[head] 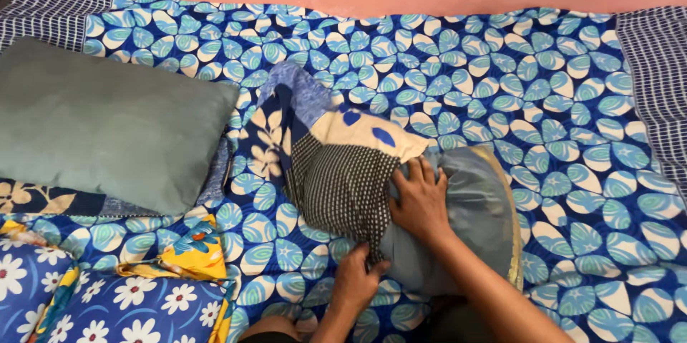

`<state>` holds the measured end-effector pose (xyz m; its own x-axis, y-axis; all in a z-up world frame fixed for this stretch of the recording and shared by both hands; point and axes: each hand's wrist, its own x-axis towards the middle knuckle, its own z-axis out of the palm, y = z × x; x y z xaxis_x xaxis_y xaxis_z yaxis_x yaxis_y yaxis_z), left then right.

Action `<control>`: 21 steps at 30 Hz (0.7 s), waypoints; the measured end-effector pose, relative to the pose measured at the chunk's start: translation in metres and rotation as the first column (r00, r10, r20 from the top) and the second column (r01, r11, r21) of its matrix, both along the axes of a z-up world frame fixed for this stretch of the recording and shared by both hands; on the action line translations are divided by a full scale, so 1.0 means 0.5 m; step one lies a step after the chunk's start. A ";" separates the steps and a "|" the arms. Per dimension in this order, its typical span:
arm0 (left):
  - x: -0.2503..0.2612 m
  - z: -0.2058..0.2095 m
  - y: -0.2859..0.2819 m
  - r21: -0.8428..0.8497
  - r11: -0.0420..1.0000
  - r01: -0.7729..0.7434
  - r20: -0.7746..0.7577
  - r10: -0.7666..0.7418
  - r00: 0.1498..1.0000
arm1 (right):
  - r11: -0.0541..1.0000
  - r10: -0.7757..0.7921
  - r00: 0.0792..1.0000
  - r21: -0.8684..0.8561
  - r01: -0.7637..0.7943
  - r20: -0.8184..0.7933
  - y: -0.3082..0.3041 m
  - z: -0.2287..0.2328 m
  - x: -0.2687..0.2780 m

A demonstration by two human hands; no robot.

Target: The person puts a pillow inside a pillowcase by turning the case inside out, pulling it over the pillow, and smoothing the surface.

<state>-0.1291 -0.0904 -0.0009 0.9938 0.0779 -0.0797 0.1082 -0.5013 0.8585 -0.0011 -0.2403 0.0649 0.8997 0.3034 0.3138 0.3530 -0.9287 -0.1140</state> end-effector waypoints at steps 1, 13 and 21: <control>-0.013 -0.007 -0.001 0.006 1.000 -0.020 -0.001 0.020 1.000 | 0.999 0.048 0.998 0.010 -0.048 -0.039 -0.007 0.000 -0.012; 0.036 -0.134 0.043 0.046 0.940 -0.339 -0.141 0.342 0.929 | 0.965 -0.030 0.893 -0.247 -0.092 -0.449 0.035 0.095 -0.084; 0.116 -0.138 0.076 0.044 0.912 -0.408 0.135 0.399 0.907 | 0.991 0.073 0.967 -0.094 -0.098 -0.243 0.018 0.023 0.031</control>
<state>-0.0708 -0.0525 -0.0700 0.8777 0.4755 0.0591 0.2121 -0.4960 0.8421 0.0145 -0.2312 0.0765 0.9139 0.4020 0.0562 0.4059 -0.9074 -0.1087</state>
